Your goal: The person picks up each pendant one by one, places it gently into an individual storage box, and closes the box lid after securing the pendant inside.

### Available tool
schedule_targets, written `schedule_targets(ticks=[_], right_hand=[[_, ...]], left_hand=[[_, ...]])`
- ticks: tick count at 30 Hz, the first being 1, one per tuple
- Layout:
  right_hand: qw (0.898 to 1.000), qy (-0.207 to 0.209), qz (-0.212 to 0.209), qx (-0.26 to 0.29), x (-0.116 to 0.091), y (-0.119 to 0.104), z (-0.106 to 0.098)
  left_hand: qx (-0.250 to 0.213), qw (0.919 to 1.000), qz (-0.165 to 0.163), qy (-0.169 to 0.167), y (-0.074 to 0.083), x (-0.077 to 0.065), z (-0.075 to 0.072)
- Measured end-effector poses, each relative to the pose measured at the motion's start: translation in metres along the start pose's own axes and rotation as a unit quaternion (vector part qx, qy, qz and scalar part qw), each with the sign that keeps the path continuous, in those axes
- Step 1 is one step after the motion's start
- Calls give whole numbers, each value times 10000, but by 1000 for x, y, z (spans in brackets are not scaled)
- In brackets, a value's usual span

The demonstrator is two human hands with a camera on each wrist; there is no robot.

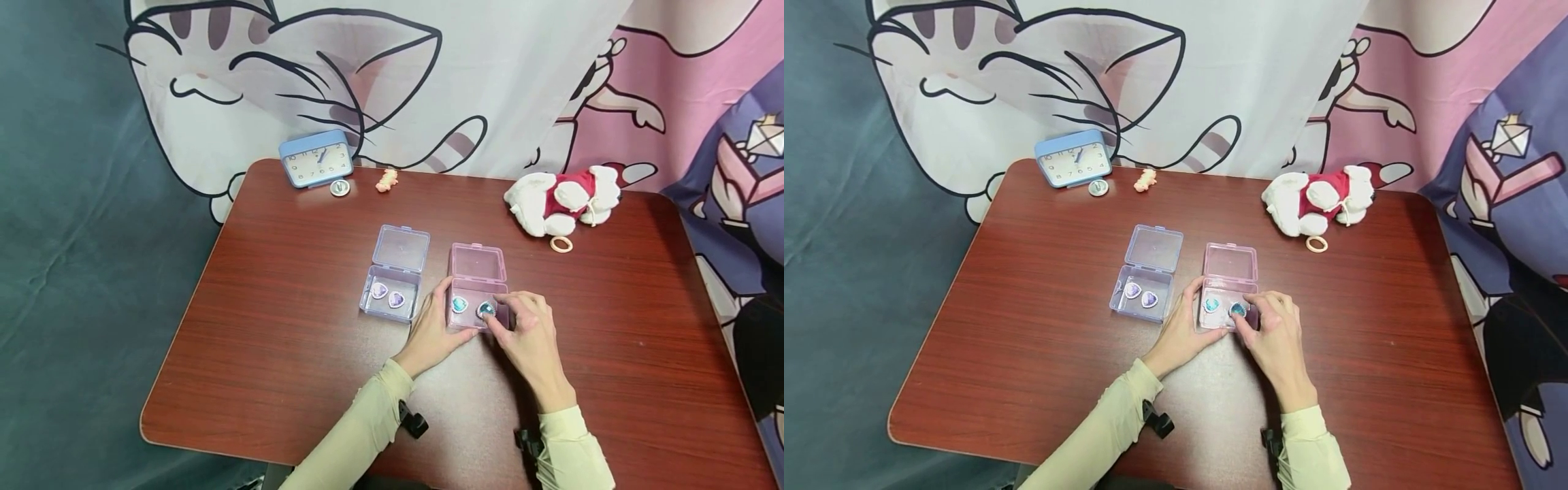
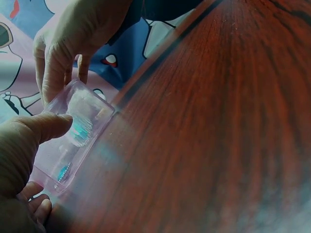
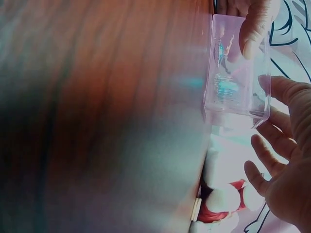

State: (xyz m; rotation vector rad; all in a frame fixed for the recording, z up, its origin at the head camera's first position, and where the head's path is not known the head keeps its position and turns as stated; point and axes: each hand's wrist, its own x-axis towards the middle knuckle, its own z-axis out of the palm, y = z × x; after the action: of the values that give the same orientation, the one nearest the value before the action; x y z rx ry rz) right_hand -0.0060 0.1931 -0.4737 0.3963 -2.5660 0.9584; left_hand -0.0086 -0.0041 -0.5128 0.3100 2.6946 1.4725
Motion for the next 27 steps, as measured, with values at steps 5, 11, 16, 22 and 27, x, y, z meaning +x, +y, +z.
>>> schedule_targets(ticks=[5,11,16,22,27], right_hand=[[10000,47,32,36,1,0,-1],[9887,637,1117,772,14,5,0],[9055,558,3281,2632,40,21,5],[7706,-52,4305,4699,64,32,5],[7126,167,3918,5818,69,32,0]], left_hand=[[-42,10000,5,1,-1,0,0],[-42,10000,24,23,0,0,0],[-9,10000,-23,-11,3,-1,0],[29,10000,-45,-51,3,-2,1],[48,10000,-71,-6,3,-2,0]])
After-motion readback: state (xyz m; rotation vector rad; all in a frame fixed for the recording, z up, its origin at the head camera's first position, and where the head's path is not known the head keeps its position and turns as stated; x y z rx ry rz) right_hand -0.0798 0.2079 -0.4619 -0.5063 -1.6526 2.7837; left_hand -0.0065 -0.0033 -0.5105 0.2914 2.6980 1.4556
